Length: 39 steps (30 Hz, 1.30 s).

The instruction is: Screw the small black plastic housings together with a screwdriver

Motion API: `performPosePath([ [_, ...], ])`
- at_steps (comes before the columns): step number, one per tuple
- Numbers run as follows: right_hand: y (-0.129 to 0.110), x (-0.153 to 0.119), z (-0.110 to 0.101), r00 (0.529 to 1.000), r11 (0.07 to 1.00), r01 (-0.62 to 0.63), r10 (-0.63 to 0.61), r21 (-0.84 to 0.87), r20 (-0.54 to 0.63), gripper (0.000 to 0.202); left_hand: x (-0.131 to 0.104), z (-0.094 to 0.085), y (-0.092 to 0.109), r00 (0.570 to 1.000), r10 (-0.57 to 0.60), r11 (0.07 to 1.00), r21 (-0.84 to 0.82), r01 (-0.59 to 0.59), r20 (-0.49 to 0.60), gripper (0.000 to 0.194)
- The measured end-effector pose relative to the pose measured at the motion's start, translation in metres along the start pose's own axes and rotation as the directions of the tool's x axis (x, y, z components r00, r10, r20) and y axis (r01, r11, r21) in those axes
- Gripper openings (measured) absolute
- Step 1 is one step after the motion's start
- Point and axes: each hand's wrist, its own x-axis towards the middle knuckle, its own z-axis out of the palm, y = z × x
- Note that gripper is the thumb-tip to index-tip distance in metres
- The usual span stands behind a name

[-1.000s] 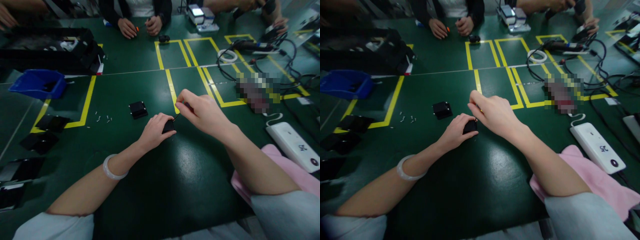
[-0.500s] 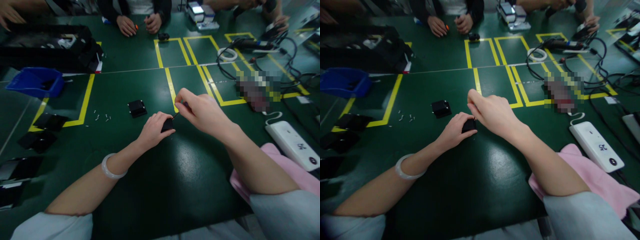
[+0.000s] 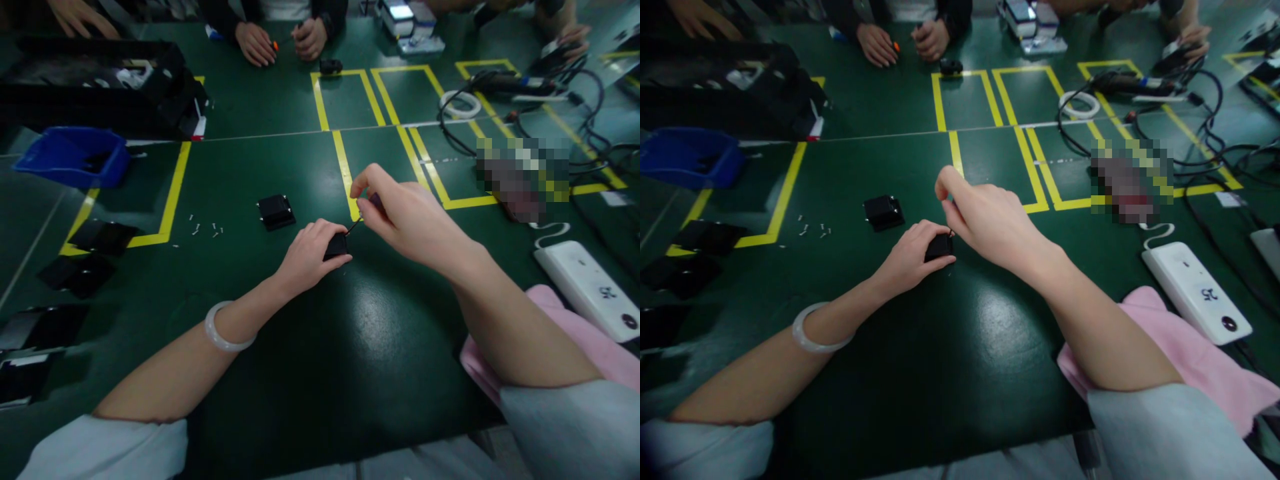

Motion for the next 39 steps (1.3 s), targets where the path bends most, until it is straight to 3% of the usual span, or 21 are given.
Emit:
performPosePath([
  [39,0.0005,-0.0008,-0.0003,1.000,1.000,0.016,-0.016,0.023,0.004,0.023,0.0000,0.0002,0.0004,1.000,0.018,1.000,0.001,-0.018,-0.017,0.038],
])
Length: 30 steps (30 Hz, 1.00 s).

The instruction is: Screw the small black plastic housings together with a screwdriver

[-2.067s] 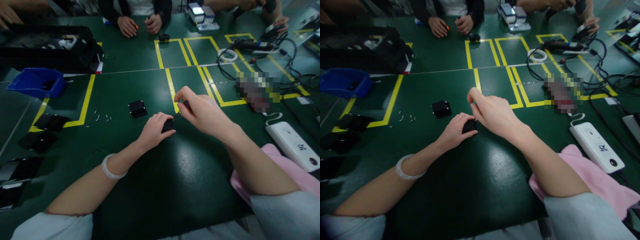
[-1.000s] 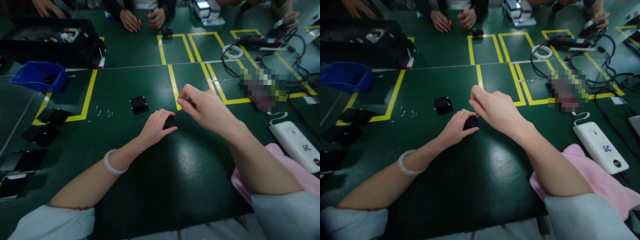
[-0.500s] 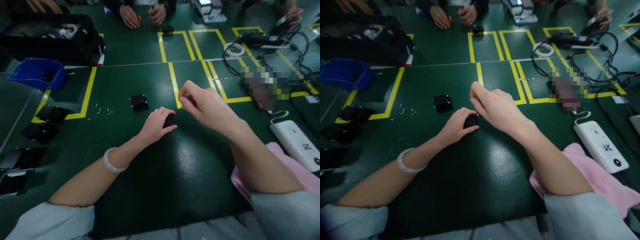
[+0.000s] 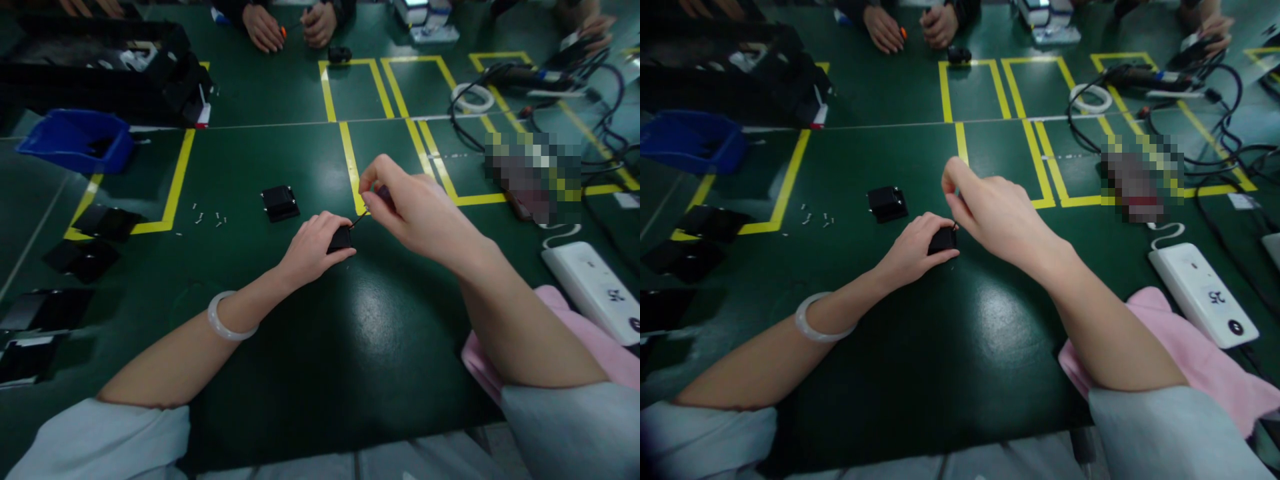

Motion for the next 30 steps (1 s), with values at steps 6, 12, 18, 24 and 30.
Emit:
performPosePath([
  [6,0.0054,0.0006,0.0033,0.999,0.999,0.035,-0.035,0.016,-0.017,0.022,0.0000,0.0003,0.0001,1.000,0.004,1.000,0.006,-0.004,-0.003,0.038],
  [12,0.0057,0.0004,0.0027,0.999,0.999,0.044,-0.044,-0.001,-0.018,0.020,-0.0001,0.0008,-0.0003,1.000,-0.004,1.000,0.008,0.004,0.000,0.038],
  [18,0.0050,0.0005,0.0028,0.999,0.999,0.043,-0.043,0.005,-0.013,0.021,0.0002,0.0002,0.0000,1.000,-0.009,1.000,0.001,0.009,0.004,0.039],
  [24,0.0047,0.0002,0.0035,0.999,0.998,0.040,-0.040,-0.043,-0.016,0.019,0.0002,-0.0003,0.0009,1.000,-0.014,1.000,0.006,0.014,0.005,0.039],
  [30,0.0034,-0.0001,0.0027,0.999,0.998,0.052,-0.052,-0.033,-0.010,0.019,-0.0002,0.0007,-0.0010,1.000,0.006,1.000,0.010,-0.006,-0.010,0.039],
])
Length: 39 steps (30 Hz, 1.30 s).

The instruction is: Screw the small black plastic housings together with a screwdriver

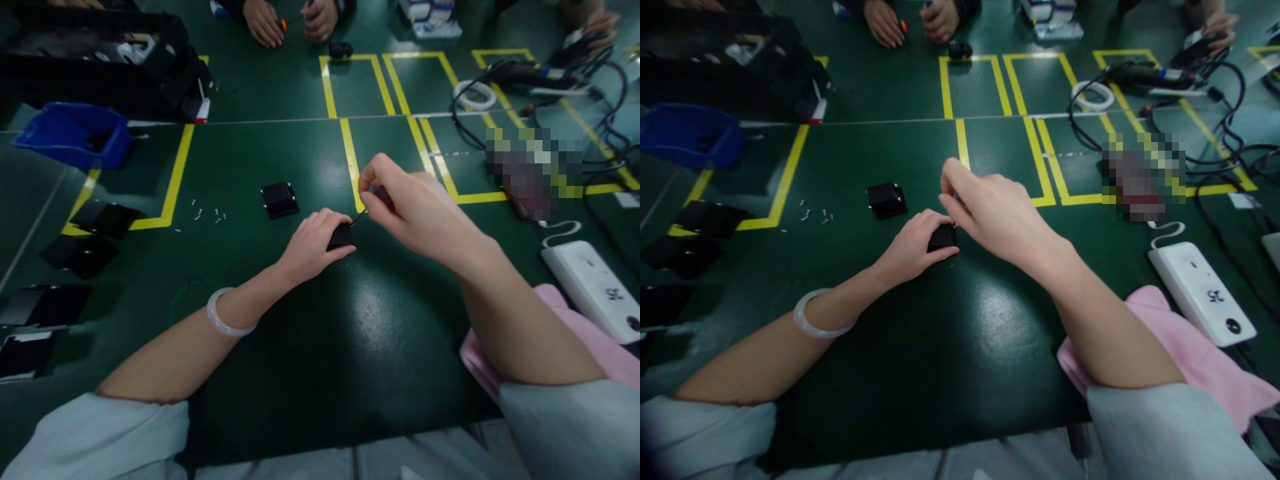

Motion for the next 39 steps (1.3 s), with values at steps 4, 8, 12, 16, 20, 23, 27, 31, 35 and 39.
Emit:
performPosePath([
  [4,0.0000,0.0000,0.0010,1.000,0.998,-0.004,0.003,-0.056,-0.016,0.019,0.0004,0.0014,-0.0013,1.000,0.004,1.000,-0.002,-0.004,-0.003,0.039],
  [8,-0.0019,-0.0002,0.0010,1.000,0.999,-0.017,0.017,-0.043,-0.006,0.021,0.0001,0.0017,-0.0009,1.000,0.002,1.000,0.001,-0.002,0.001,0.039],
  [12,-0.0031,-0.0004,0.0006,1.000,1.000,-0.020,0.020,-0.025,0.004,0.024,-0.0008,0.0010,-0.0005,1.000,-0.002,1.000,0.005,0.002,-0.002,0.039],
  [16,-0.0014,-0.0001,0.0013,1.000,0.999,0.000,0.000,-0.040,-0.016,0.022,-0.0005,0.0008,-0.0007,1.000,-0.001,1.000,0.005,0.001,-0.004,0.040],
  [20,-0.0020,-0.0002,0.0010,1.000,0.998,-0.013,0.012,-0.060,-0.010,0.022,0.0004,0.0008,-0.0009,1.000,0.002,1.000,0.005,-0.002,-0.001,0.039],
  [23,-0.0038,-0.0006,-0.0002,1.000,0.999,-0.018,0.018,-0.031,0.000,0.024,0.0005,0.0002,-0.0004,1.000,-0.003,1.000,0.003,0.003,0.004,0.039],
  [27,-0.0035,-0.0008,-0.0010,1.000,1.000,-0.015,0.015,-0.014,-0.007,0.022,0.0000,-0.0009,0.0007,1.000,-0.009,1.000,-0.007,0.009,0.008,0.037],
  [31,-0.0023,-0.0001,-0.0006,1.000,0.999,-0.016,0.016,-0.042,0.001,0.021,0.0004,-0.0012,0.0007,1.000,-0.011,1.000,-0.006,0.011,0.017,0.037],
  [35,-0.0024,0.0006,0.0001,1.000,0.998,-0.028,0.029,-0.048,0.001,0.023,0.0013,-0.0008,-0.0005,1.000,-0.010,1.000,-0.001,0.010,0.020,0.037],
  [39,-0.0014,0.0006,0.0007,1.000,1.000,-0.019,0.019,-0.020,0.000,0.024,0.0013,-0.0007,-0.0009,1.000,-0.003,1.000,-0.003,0.003,0.013,0.037],
])
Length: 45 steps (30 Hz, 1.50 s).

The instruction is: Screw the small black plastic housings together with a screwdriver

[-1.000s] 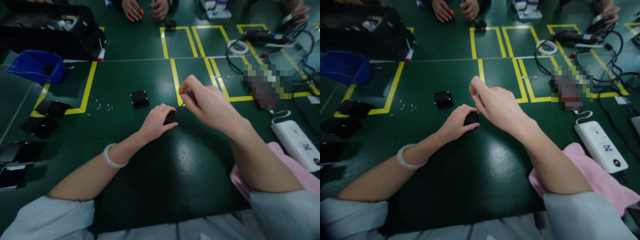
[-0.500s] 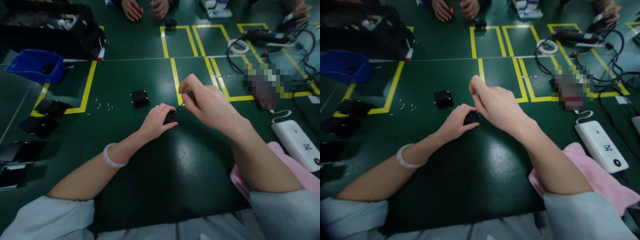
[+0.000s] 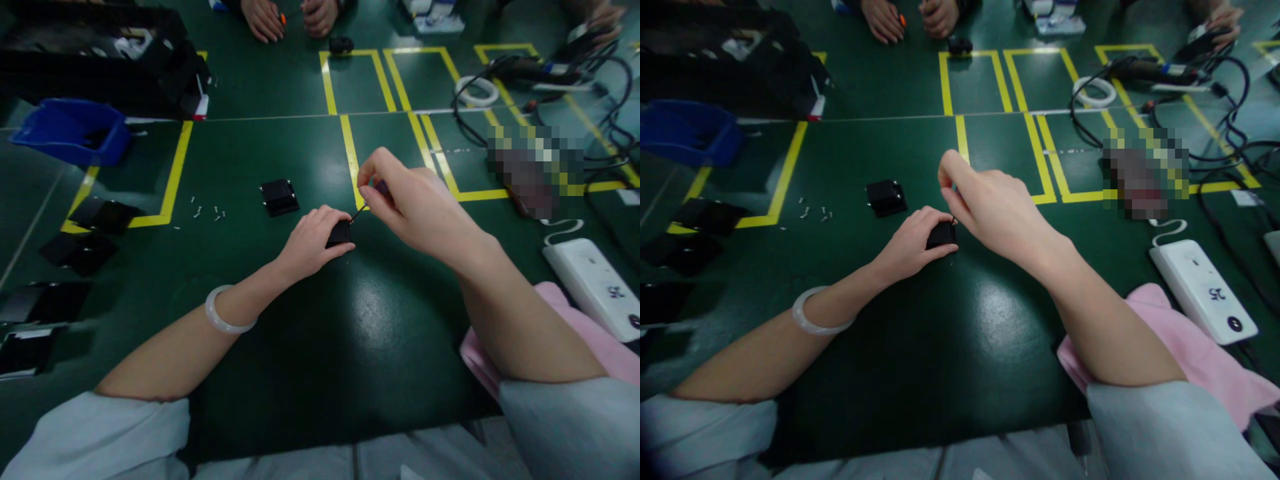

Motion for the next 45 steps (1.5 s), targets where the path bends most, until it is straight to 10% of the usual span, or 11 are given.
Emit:
performPosePath([
  [45,-0.001,0.017,0.016,0.990,0.990,-0.125,0.119,-0.066,-0.080,0.025,0.010,-0.008,-0.018,1.000,-0.011,0.999,-0.045,0.011,0.005,0.037],
])
